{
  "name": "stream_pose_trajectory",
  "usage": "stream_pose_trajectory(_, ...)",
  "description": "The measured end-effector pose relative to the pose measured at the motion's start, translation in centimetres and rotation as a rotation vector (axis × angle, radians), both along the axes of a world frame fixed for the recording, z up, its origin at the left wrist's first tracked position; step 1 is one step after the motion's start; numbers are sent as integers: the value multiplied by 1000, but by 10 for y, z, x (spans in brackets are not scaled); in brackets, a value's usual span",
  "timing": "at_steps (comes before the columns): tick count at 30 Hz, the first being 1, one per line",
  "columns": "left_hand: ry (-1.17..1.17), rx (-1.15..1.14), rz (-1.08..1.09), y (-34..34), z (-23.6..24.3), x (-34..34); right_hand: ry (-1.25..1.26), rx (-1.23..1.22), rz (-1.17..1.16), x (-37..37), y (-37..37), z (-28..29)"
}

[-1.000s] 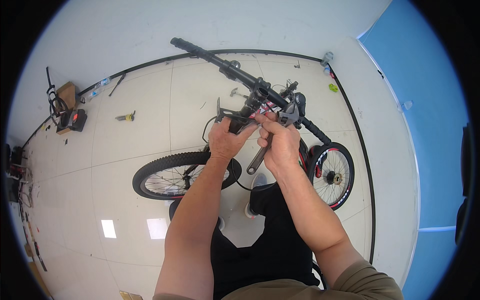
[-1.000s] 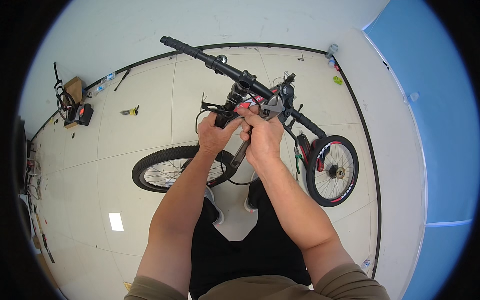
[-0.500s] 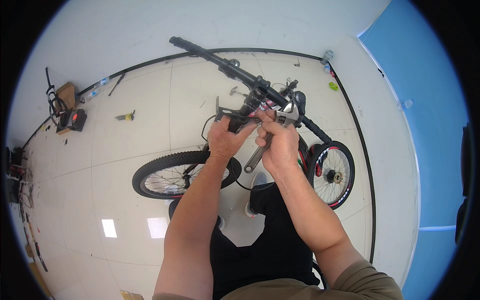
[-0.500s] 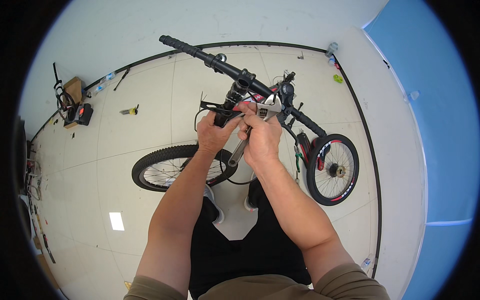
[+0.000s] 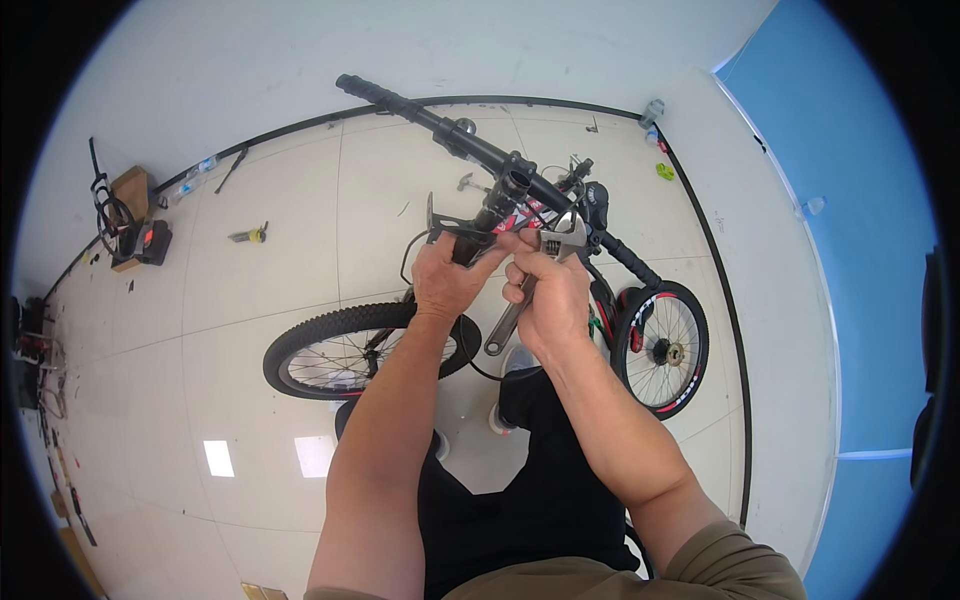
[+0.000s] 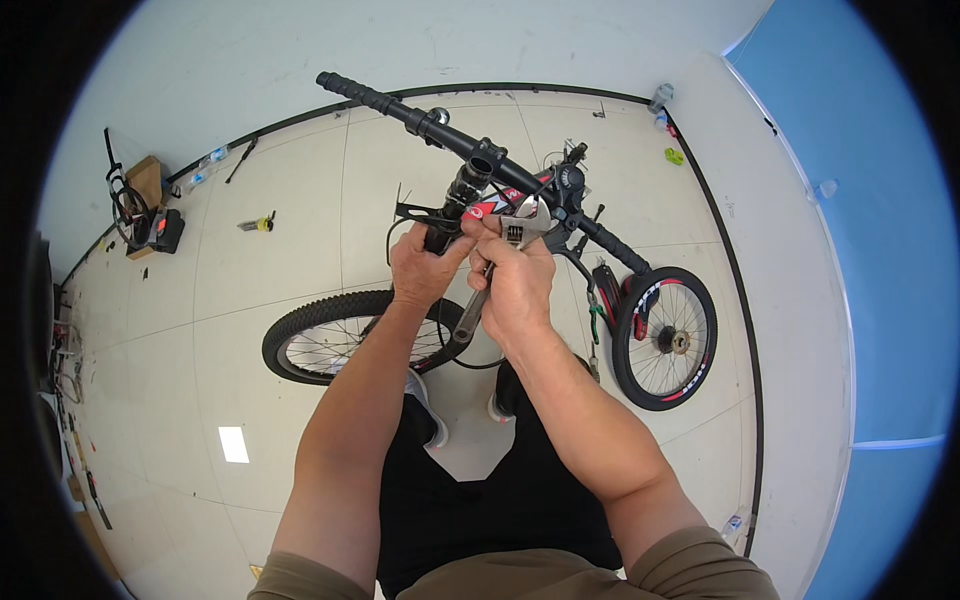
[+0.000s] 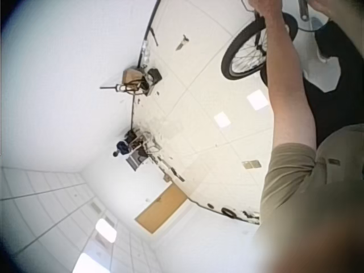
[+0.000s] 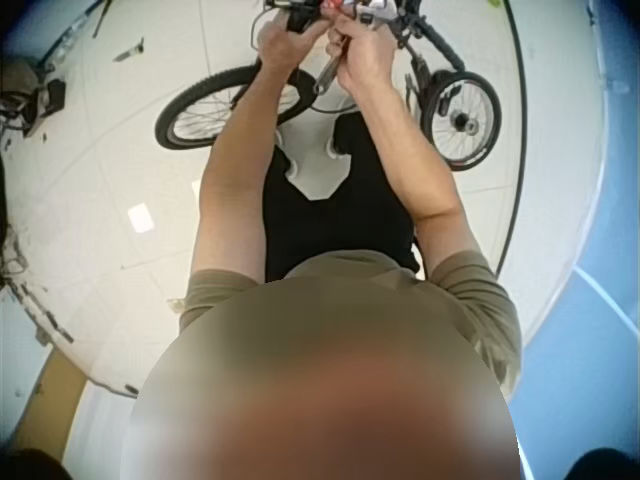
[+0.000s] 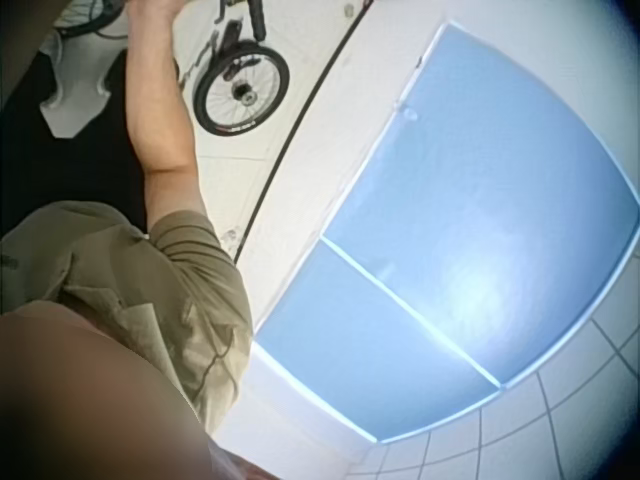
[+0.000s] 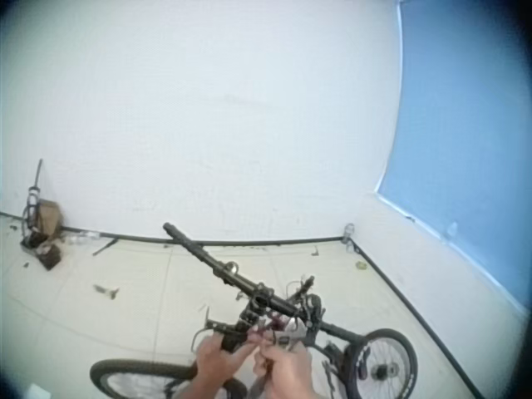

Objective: The person uses a wrench to tighten the front wheel axle nuts on a bicycle, then adjusts the handlebar stem bolts. The bicycle is positioned upside down on the floor during the task.

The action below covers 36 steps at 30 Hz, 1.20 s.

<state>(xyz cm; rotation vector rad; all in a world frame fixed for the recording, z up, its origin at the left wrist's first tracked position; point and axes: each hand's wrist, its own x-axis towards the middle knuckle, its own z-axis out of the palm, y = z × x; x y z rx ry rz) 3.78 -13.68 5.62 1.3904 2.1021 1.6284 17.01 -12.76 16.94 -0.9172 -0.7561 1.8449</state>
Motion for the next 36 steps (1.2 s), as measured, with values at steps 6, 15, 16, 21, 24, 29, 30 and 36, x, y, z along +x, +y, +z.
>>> stream_pose_trajectory(6, -17, -26, 0, 1, -4, 2, 129, 19, 77, 45, -22, 30)
stream_pose_trajectory(15, -51, -40, -36, -2, -10, -4, -298, -118, -258, 216, -40, 14)
stream_pose_trajectory(16, -105, -42, -65, -1, -6, -1, -345, -176, -313, 241, -44, 9)
stream_pose_trajectory(21, -307, 0, -113, -6, 3, 4, -84, -370, -448, 321, -67, -31)
stream_pose_trajectory(24, -247, 61, 72, -10, 13, 13, -23, -404, -457, 309, -74, -44)
stream_pose_trajectory(29, 0, 156, 327, -30, 47, 37, 115, -477, -368, 286, -91, -71)
stream_pose_trajectory(30, 189, 175, 317, -32, 57, 39, 76, -488, -334, 284, -94, -68)
stream_pose_trajectory(36, 519, -48, 71, -25, 72, 5, 135, -564, -234, 255, -104, -68)
